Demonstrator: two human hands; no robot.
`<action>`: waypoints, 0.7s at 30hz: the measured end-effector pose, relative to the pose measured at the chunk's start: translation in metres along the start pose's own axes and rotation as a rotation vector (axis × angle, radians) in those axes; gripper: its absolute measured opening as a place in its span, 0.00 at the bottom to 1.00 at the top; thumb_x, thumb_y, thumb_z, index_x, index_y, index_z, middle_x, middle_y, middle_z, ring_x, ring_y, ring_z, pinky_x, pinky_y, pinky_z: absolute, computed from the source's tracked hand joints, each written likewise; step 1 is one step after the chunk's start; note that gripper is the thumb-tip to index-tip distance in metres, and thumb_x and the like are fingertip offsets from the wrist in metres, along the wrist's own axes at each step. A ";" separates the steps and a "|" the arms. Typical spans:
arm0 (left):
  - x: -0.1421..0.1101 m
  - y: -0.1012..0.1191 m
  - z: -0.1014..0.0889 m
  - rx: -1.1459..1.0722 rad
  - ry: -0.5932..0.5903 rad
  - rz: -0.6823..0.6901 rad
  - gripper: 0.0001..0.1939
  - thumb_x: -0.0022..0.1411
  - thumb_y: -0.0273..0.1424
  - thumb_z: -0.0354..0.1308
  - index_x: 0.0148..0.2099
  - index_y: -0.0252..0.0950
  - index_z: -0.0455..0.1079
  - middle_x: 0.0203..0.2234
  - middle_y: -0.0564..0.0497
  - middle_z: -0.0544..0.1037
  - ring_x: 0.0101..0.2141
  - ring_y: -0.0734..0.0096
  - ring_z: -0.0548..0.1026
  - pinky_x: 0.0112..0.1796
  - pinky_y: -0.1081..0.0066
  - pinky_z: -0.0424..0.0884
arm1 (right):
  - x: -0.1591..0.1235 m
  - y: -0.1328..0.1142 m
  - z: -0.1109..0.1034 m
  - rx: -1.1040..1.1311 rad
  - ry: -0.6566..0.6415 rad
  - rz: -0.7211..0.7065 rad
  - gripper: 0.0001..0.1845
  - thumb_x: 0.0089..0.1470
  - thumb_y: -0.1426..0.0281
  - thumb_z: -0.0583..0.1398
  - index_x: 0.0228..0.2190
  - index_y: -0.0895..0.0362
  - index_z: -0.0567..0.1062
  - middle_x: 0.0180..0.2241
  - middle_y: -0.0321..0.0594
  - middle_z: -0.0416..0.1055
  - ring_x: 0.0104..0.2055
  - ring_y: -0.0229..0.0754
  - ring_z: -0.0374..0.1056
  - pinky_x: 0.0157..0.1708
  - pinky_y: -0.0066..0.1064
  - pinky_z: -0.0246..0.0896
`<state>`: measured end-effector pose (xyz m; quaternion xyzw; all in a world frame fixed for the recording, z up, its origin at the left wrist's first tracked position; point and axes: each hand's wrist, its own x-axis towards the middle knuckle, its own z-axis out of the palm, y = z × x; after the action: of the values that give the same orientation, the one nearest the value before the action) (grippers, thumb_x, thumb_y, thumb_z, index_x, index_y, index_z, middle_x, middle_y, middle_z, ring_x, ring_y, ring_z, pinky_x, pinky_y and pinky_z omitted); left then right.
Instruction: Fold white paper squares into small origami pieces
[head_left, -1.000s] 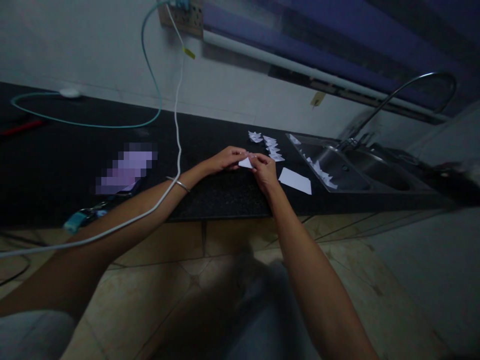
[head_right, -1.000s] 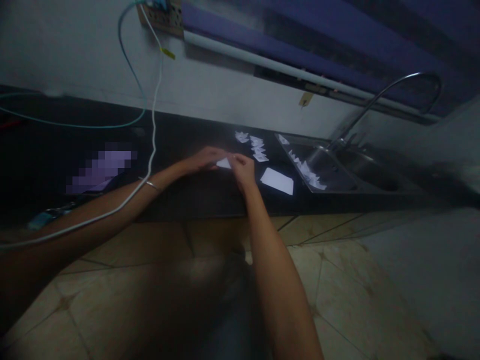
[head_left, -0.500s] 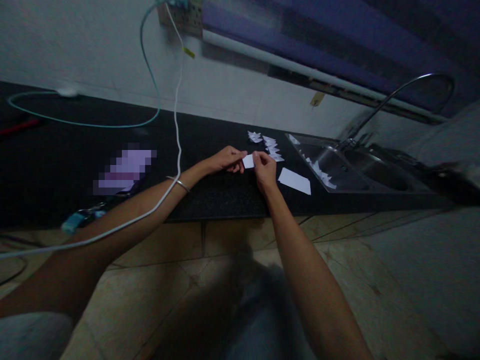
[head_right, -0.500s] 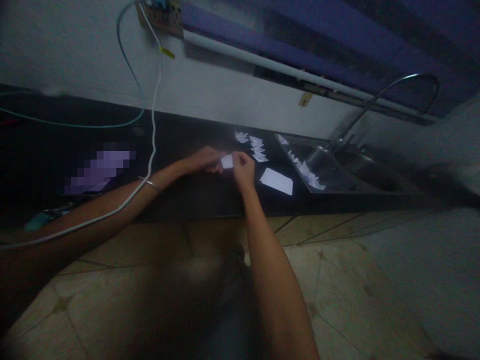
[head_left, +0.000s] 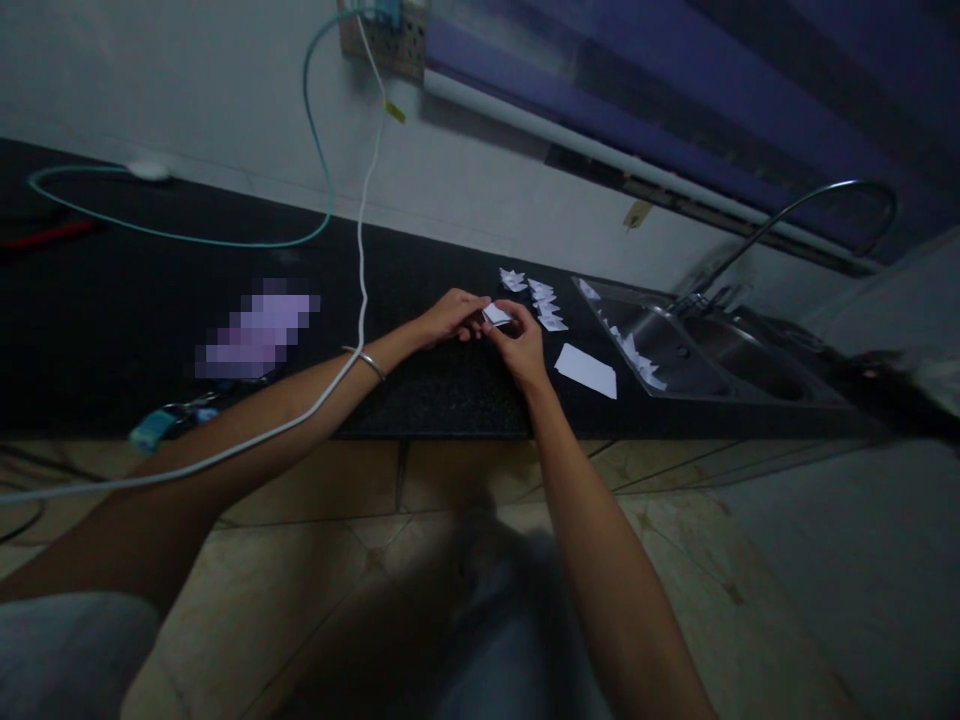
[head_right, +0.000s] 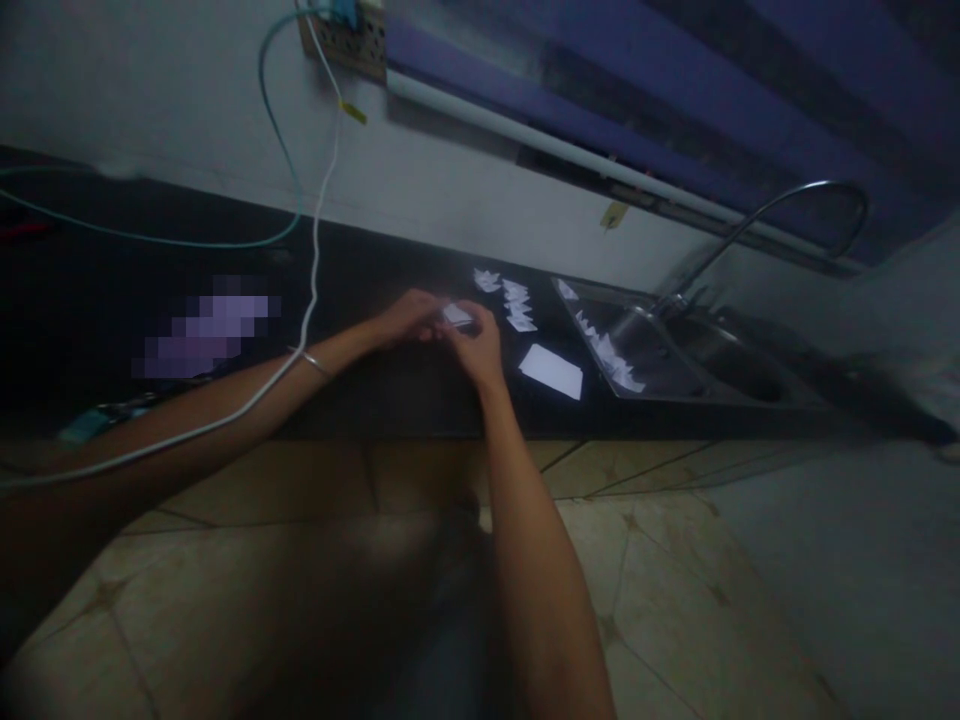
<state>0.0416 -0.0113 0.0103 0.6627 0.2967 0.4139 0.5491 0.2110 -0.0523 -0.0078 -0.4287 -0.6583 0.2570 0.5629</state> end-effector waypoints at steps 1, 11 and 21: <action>0.000 0.001 0.000 -0.017 0.000 -0.006 0.17 0.67 0.41 0.59 0.35 0.31 0.74 0.23 0.45 0.77 0.21 0.77 0.71 0.19 0.75 0.59 | 0.000 -0.001 0.000 -0.002 -0.003 -0.003 0.27 0.44 0.51 0.70 0.44 0.50 0.77 0.50 0.43 0.74 0.52 0.49 0.69 0.54 0.47 0.66; 0.002 0.004 0.003 -0.043 0.032 -0.027 0.08 0.60 0.31 0.64 0.33 0.30 0.74 0.19 0.49 0.74 0.20 0.77 0.70 0.20 0.73 0.59 | 0.001 0.002 0.000 -0.023 0.054 -0.007 0.17 0.49 0.55 0.68 0.39 0.50 0.78 0.47 0.41 0.76 0.50 0.46 0.71 0.55 0.46 0.66; -0.005 0.017 0.004 0.046 0.050 0.025 0.06 0.61 0.29 0.63 0.33 0.31 0.74 0.19 0.50 0.76 0.19 0.79 0.71 0.20 0.76 0.63 | 0.005 0.008 -0.003 -0.006 0.178 -0.089 0.15 0.48 0.53 0.68 0.30 0.51 0.81 0.42 0.43 0.73 0.50 0.48 0.70 0.53 0.47 0.68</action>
<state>0.0420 -0.0213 0.0257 0.6684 0.3115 0.4303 0.5206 0.2159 -0.0442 -0.0113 -0.4218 -0.6251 0.1905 0.6285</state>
